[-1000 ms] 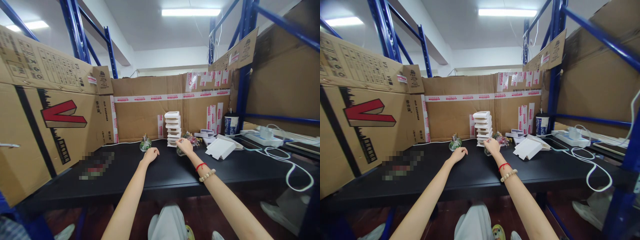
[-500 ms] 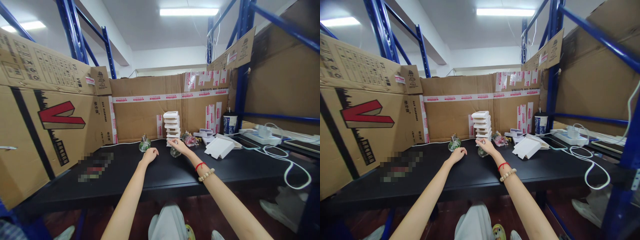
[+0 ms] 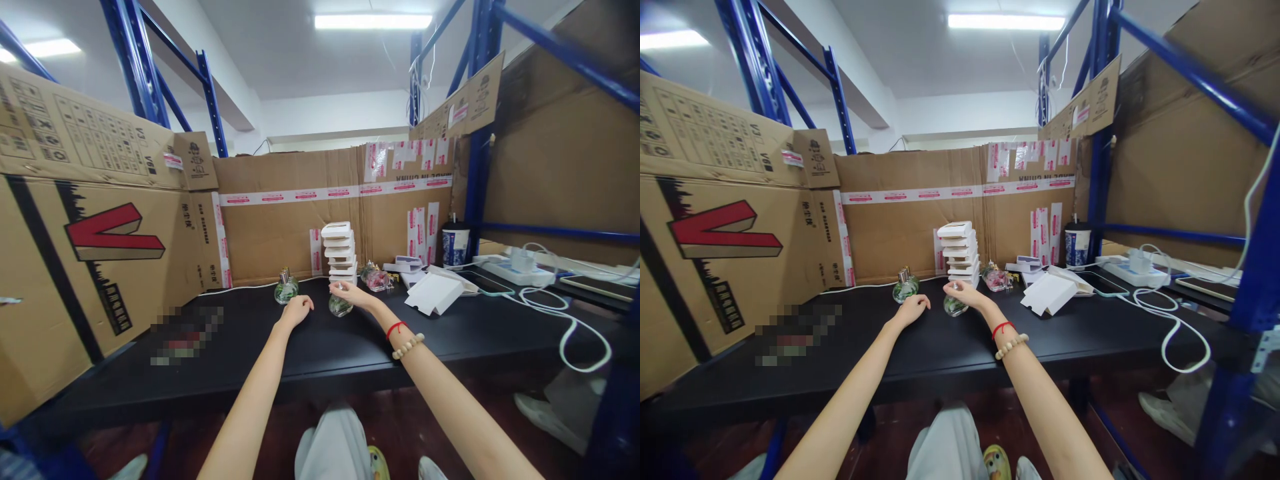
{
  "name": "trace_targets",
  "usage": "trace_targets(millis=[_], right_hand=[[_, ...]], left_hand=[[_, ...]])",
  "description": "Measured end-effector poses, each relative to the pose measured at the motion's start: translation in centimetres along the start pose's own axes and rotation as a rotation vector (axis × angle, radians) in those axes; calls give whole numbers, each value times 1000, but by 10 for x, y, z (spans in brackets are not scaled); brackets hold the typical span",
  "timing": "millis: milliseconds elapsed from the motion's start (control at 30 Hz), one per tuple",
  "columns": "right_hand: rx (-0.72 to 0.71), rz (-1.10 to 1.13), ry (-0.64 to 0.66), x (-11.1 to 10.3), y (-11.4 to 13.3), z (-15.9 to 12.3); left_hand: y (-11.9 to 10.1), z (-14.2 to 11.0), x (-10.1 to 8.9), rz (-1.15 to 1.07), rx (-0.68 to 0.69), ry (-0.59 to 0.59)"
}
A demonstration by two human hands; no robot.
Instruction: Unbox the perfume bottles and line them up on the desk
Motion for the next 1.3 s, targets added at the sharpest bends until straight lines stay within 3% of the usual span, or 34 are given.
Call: trace_targets(millis=[133, 500, 867, 1067, 1300], right_hand=[[22, -1, 119, -2, 0, -2], [-54, -86, 226, 9, -13, 2], [-152, -316, 42, 2, -23, 4], [-83, -361, 42, 1, -24, 4], [57, -409, 16, -1, -9, -3]], left_hand=[[0, 1, 0, 2, -1, 2], [0, 0, 0, 10, -6, -1], [-1, 1, 0, 14, -6, -1], [0, 1, 1, 12, -3, -4], [1, 2, 0, 14, -7, 6]])
Point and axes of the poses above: each hand's wrist, its own z-axis towards the middle knuckle, its own x-axis out of the palm, y = z × x, the point moved 1 cm from there along z, towards the middle knuckle, and after that the axes turned 11 degrees about -z, right-handed, at the moved point
